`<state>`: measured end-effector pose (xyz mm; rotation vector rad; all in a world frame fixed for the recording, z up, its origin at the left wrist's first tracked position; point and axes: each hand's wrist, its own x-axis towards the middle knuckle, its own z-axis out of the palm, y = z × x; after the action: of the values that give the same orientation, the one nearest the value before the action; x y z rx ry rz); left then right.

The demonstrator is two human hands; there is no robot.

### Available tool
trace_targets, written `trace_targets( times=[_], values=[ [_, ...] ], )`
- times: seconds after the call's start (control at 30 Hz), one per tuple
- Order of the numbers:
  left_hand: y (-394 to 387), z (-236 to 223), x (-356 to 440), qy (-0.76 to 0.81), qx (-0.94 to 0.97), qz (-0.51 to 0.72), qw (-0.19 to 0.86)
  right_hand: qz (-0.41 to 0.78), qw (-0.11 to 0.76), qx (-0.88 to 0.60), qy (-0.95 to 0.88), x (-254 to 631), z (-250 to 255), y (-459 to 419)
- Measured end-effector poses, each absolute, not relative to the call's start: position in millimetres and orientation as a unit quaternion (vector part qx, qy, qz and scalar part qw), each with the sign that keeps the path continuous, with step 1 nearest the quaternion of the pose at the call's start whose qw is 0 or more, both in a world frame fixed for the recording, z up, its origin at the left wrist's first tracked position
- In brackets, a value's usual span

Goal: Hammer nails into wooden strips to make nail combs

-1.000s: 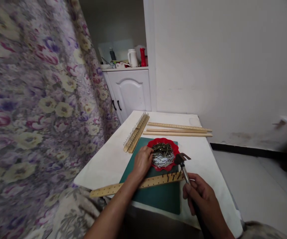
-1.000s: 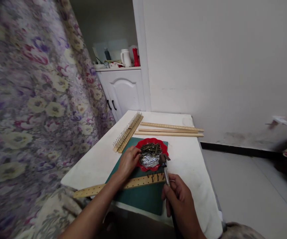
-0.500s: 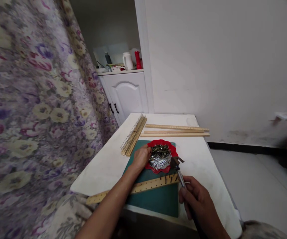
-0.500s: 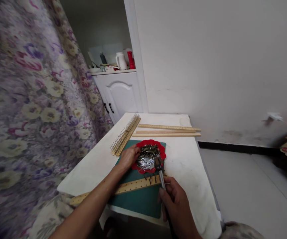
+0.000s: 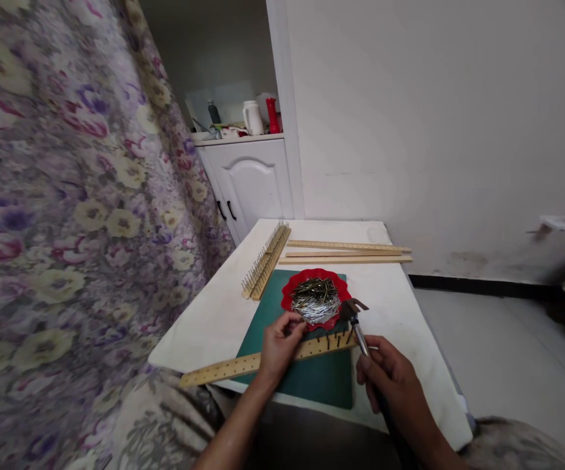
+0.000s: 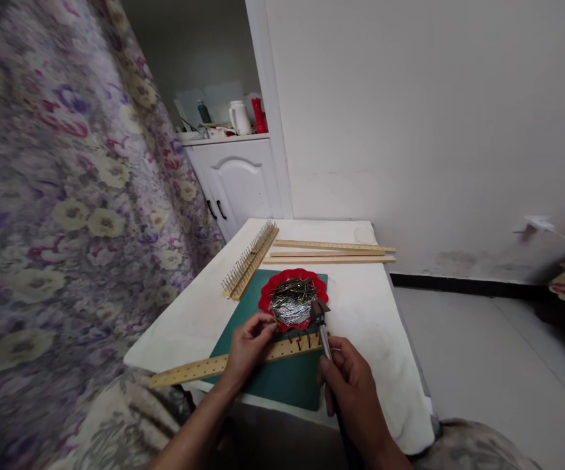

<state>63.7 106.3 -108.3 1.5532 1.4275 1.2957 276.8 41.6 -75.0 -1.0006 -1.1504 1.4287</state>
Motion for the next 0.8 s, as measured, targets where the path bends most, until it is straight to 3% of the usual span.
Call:
trace_targets(
  times=[0.13,0.8],
  values=[
    [83.8,-122.6,76.7,0.549,0.575,0.478,0.373,0.596,0.495,-0.409,-0.481,276.1,-76.6,42.4],
    [82.2,-124.4,78.2,0.525,0.697,0.403,0.277,0.613,0.481,-0.403,-0.48,275.6,-74.8,38.9]
  ],
)
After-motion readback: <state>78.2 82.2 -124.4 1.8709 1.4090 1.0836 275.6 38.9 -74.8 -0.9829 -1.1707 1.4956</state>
